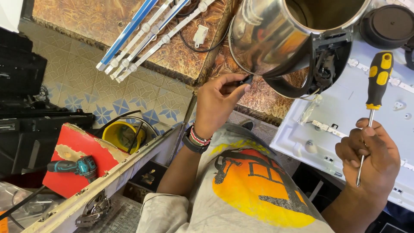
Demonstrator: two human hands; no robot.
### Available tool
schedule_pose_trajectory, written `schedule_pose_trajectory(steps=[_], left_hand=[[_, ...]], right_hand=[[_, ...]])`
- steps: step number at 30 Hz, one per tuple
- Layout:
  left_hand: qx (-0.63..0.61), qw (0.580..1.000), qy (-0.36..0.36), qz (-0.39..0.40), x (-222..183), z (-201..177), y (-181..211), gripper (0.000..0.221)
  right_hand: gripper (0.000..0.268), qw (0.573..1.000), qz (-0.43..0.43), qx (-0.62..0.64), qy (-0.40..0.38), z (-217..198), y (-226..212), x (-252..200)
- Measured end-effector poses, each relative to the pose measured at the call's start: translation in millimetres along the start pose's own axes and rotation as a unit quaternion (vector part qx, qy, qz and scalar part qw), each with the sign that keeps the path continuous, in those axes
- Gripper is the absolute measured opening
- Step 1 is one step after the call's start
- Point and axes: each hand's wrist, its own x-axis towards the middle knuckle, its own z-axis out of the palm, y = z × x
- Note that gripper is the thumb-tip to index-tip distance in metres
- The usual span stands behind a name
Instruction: Disassembling an electric kettle to inspect and repair internal electrical components using a screwdriver.
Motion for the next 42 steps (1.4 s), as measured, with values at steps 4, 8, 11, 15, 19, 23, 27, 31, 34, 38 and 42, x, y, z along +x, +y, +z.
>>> schedule_pose_trajectory(steps=[4,8,11,15,19,23,27,31,34,38,42], left_hand=[[0.174,0.981,0.029,0.077,-3,-4,7,0.038],[0.078,0.997,0.019,0.008,-9,-13,12,0.036],[0.091,0.996,0.003,0.017,-10,-22,8,0.030],[0.137,0.988,0.046,0.043,-9,-20,5,0.026],[0.140,0.982,0.103,0.079,-12,-14,6,0.021],[-0.139,0.986,0.082,0.043,-21,-10,11,0.017],[-0.302,0.950,-0.014,-0.072,-44,-4,12,0.033],[-0.376,0.916,-0.065,-0.120,-61,16,10,0.035],[-0.393,0.908,-0.087,-0.117,-64,28,13,0.037],[-0.395,0.905,-0.093,-0.129,-66,34,20,0.036],[-0.388,0.909,-0.096,-0.115,-66,35,23,0.034]], right_hand=[[0.018,1.000,0.004,0.007,0.012,-2,2,-2],[0.017,1.000,0.007,0.004,0.013,-7,4,-4],[0.016,1.000,0.006,0.008,0.012,-9,5,-5],[0.016,1.000,0.001,0.009,0.004,-10,6,-4],[0.016,1.000,-0.004,0.022,0.000,-7,5,-6],[0.013,0.996,-0.010,0.077,-0.035,-14,11,-8],[0.034,0.946,-0.095,0.234,-0.202,5,7,-22],[0.019,0.895,-0.228,0.275,-0.268,8,33,-17],[0.031,0.955,-0.289,-0.028,-0.065,52,20,-50],[0.032,0.932,-0.343,-0.114,-0.030,80,15,-59],[0.035,0.923,-0.360,-0.135,-0.016,82,15,-59]])
